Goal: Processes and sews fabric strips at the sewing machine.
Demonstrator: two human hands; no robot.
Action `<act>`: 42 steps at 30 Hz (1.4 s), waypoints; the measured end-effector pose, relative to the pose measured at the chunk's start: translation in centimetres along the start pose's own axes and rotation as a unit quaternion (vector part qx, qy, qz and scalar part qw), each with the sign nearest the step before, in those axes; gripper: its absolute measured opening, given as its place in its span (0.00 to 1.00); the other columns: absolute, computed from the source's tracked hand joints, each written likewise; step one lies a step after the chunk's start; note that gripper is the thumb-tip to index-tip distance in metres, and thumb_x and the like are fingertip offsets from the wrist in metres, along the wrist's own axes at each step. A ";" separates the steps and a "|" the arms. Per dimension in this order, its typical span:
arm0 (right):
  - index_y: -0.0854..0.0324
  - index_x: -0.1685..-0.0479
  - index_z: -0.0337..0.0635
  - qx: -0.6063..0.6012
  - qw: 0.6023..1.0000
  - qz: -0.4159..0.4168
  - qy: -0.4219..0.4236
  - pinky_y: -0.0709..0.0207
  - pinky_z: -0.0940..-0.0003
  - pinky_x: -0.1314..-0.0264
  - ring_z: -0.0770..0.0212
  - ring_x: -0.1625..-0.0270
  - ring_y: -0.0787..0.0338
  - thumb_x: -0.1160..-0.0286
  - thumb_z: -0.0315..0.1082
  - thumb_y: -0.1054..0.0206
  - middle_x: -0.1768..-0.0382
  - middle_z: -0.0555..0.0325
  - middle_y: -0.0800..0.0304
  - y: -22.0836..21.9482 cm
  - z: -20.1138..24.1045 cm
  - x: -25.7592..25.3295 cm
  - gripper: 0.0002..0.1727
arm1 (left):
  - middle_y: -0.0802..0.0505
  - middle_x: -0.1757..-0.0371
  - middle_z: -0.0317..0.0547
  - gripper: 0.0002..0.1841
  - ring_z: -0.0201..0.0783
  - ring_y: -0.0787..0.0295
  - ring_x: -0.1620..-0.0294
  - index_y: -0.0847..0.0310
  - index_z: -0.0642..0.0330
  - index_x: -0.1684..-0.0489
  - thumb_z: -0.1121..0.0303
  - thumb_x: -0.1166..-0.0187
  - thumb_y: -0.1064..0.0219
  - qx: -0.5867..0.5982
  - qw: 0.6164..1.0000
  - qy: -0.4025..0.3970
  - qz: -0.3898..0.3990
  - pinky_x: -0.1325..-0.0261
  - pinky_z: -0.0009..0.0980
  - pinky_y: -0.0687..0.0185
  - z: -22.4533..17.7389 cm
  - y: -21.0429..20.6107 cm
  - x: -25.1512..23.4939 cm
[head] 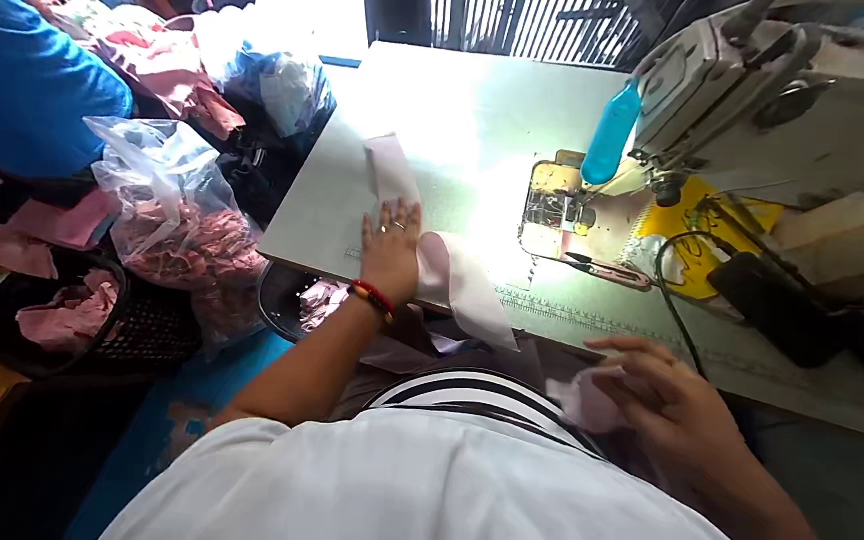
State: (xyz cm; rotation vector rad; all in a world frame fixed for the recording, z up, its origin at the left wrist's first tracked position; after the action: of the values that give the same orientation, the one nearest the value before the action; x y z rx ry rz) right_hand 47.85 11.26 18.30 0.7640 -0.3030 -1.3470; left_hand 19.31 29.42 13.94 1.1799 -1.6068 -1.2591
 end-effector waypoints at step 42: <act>0.12 0.60 0.42 -0.008 0.995 -0.040 0.093 0.16 0.75 0.54 0.68 0.55 0.10 0.14 0.37 0.37 0.44 0.50 0.09 -3.9 -0.9 1.3 0.11 | 0.15 0.31 0.72 0.17 0.70 0.22 0.26 0.11 0.65 0.54 0.63 0.16 0.44 0.199 0.980 0.009 0.006 0.25 0.65 0.31 8.3 -11.0 20.0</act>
State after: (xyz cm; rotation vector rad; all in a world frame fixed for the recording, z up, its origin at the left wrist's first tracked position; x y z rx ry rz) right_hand 45.75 10.19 14.86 0.8897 -0.1157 -1.3395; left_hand 8.16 11.56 1.91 1.4134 -1.9050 -0.9396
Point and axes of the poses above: each hand's wrist, its own x-axis away from the middle knuckle, its own y-axis out of the back of the hand, z = x × y, the point moved 6 cm from there along -x, towards the middle knuckle
